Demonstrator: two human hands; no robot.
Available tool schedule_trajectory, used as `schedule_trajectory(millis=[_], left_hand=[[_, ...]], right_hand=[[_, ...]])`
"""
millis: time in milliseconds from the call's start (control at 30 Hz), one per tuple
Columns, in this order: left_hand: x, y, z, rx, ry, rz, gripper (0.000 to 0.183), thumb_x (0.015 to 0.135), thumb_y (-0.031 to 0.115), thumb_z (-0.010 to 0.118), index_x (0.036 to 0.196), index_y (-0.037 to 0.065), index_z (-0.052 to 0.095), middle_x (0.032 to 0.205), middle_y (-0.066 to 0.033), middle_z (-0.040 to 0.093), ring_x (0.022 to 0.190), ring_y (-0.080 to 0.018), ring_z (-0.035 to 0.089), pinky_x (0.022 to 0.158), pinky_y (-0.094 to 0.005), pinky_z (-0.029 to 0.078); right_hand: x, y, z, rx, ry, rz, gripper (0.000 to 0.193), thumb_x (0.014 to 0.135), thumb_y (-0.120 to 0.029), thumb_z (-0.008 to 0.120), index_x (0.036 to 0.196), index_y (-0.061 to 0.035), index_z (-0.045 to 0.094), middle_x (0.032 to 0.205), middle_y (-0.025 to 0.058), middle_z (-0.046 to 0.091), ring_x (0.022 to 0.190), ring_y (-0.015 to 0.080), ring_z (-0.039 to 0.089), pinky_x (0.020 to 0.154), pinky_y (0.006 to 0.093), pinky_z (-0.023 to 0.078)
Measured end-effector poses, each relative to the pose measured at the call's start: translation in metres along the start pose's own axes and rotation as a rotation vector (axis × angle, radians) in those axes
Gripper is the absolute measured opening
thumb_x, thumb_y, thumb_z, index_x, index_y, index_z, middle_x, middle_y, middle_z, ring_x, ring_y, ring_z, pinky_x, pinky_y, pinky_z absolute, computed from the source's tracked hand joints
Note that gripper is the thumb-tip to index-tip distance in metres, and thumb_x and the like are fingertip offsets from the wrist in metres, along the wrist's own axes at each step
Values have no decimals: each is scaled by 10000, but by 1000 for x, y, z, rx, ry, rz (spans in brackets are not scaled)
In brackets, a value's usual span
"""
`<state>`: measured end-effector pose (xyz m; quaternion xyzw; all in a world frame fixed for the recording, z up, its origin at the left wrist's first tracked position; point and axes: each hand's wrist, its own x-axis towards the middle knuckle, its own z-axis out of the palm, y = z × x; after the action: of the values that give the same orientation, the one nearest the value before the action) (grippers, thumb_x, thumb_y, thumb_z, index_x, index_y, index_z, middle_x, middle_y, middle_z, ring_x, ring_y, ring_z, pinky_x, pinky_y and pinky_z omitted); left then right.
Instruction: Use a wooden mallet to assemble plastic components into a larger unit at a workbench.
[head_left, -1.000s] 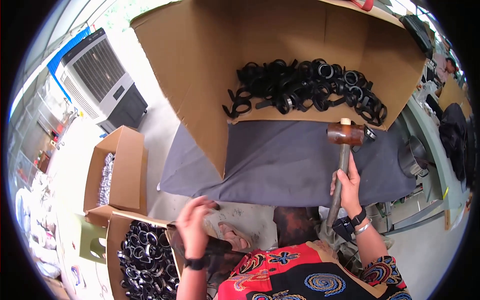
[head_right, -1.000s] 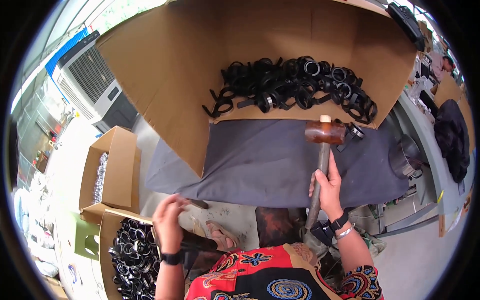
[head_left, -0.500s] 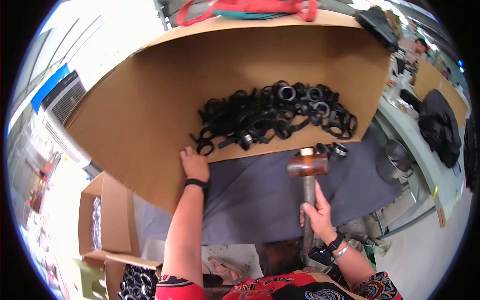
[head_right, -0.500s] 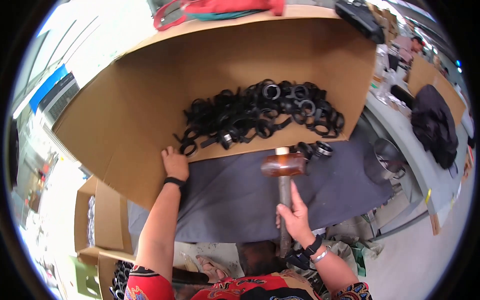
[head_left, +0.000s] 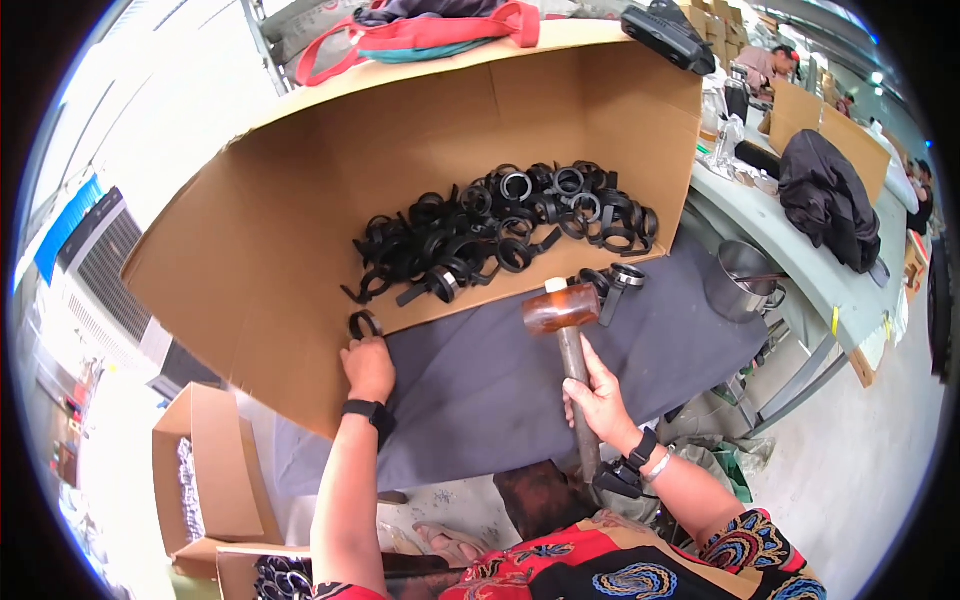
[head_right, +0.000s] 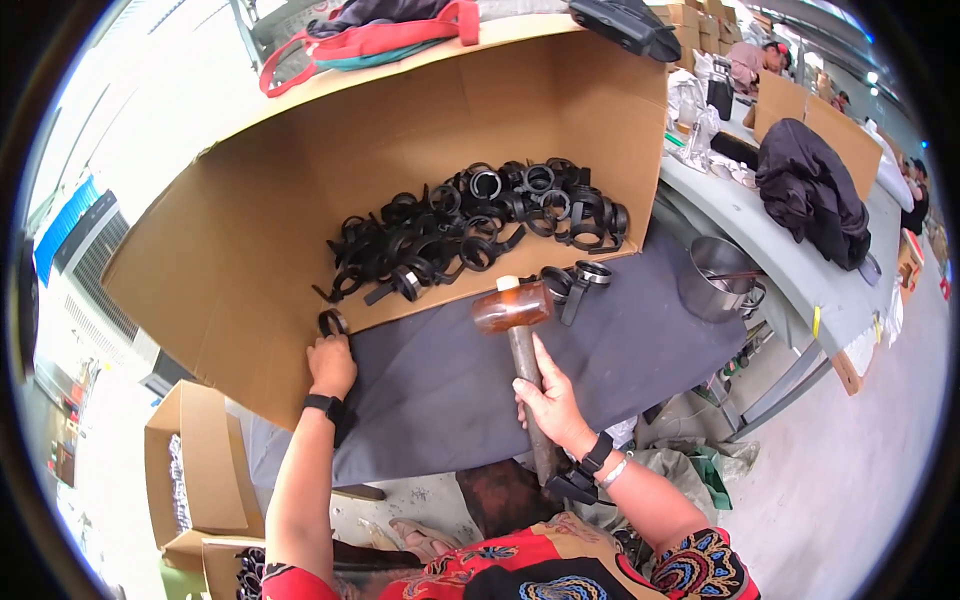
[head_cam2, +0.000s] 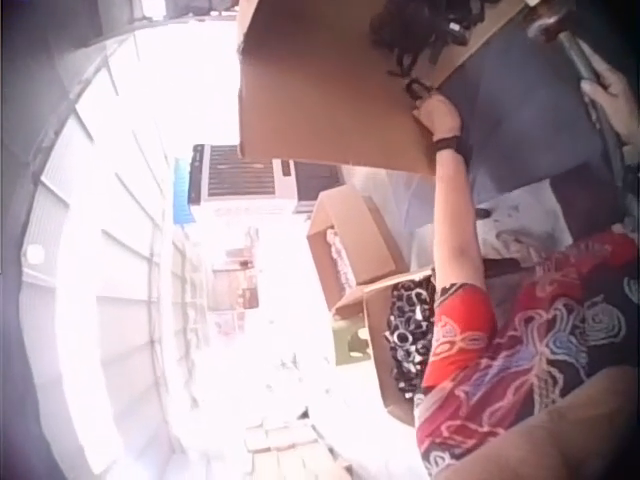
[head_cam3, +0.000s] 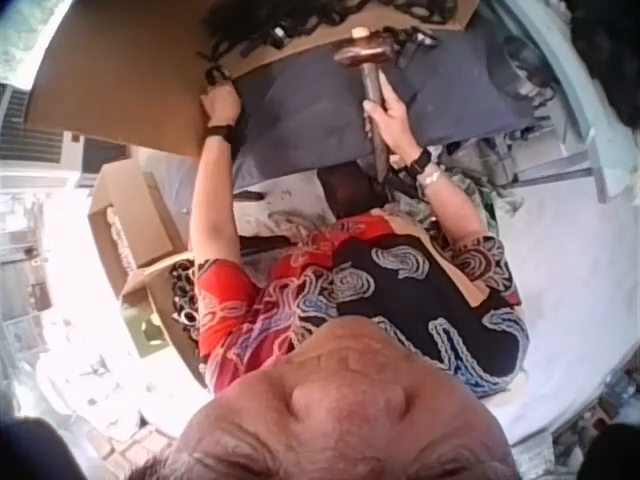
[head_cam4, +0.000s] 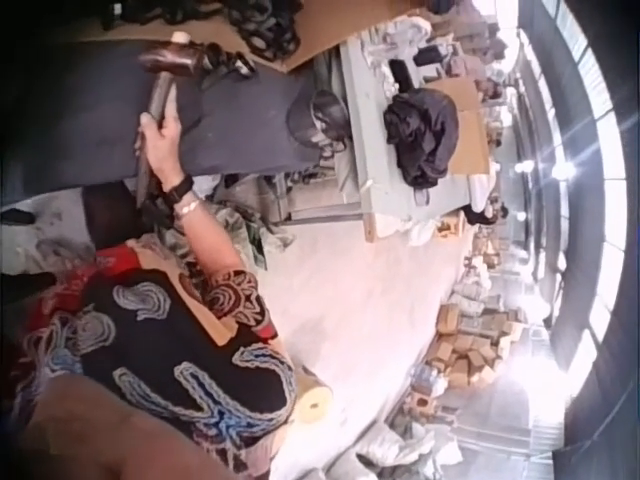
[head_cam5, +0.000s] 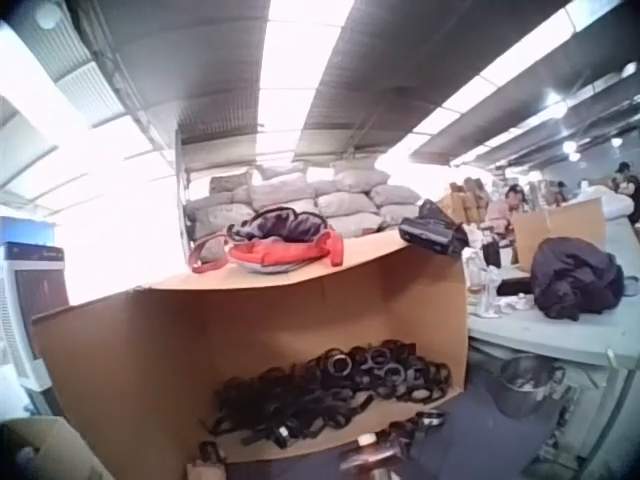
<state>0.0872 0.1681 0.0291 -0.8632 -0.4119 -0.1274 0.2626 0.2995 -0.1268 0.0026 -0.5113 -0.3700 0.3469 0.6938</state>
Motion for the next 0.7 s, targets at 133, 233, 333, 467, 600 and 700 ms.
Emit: schedule_trajectory(millis=[133,233,333,467,600,700], left_hand=[[-63,20,-48,-1470,-220,-387,96,893,69,524,910,-14,569,627,-61,590,536,-154,565,498,-299,463],[-137,37,-68,-1917,-221,-497,95,942,109,521,877,40,525,608,-2,510,516,-76,463,472,-228,386],[-204,57,-69,-2020,-130,-641,185,943,162,562,786,69,531,622,17,507,543,-57,446,504,-215,359],[-253,79,-55,-2087,-92,-677,287,951,251,548,771,33,601,676,-10,578,652,-97,524,660,-263,426],[-260,84,-33,-2233,-183,-641,338,956,298,524,778,26,617,690,-20,589,677,-109,532,691,-279,423],[-256,81,-18,-2184,-204,-584,381,958,342,516,756,32,607,662,-9,563,648,-107,513,649,-268,413]], right_hand=[[-1,5,0,-21,-7,32,716,925,-82,524,1503,-234,129,732,11,519,522,94,531,462,253,493],[2,2,2,-45,9,88,695,923,-58,510,1498,-239,164,716,8,516,504,86,518,452,251,488],[3,-4,7,-124,-79,85,634,937,-85,462,1493,-232,194,714,17,528,503,93,516,452,242,482],[-4,-18,24,-297,-238,67,607,938,-90,466,1487,-202,232,715,12,522,499,76,498,465,224,472],[-19,-50,59,-441,-429,124,610,919,-90,520,1473,-182,285,701,-4,512,512,59,485,501,226,458],[-15,-93,79,-616,-408,-240,591,905,-68,531,1454,-114,319,697,-8,549,508,58,452,509,223,433]])
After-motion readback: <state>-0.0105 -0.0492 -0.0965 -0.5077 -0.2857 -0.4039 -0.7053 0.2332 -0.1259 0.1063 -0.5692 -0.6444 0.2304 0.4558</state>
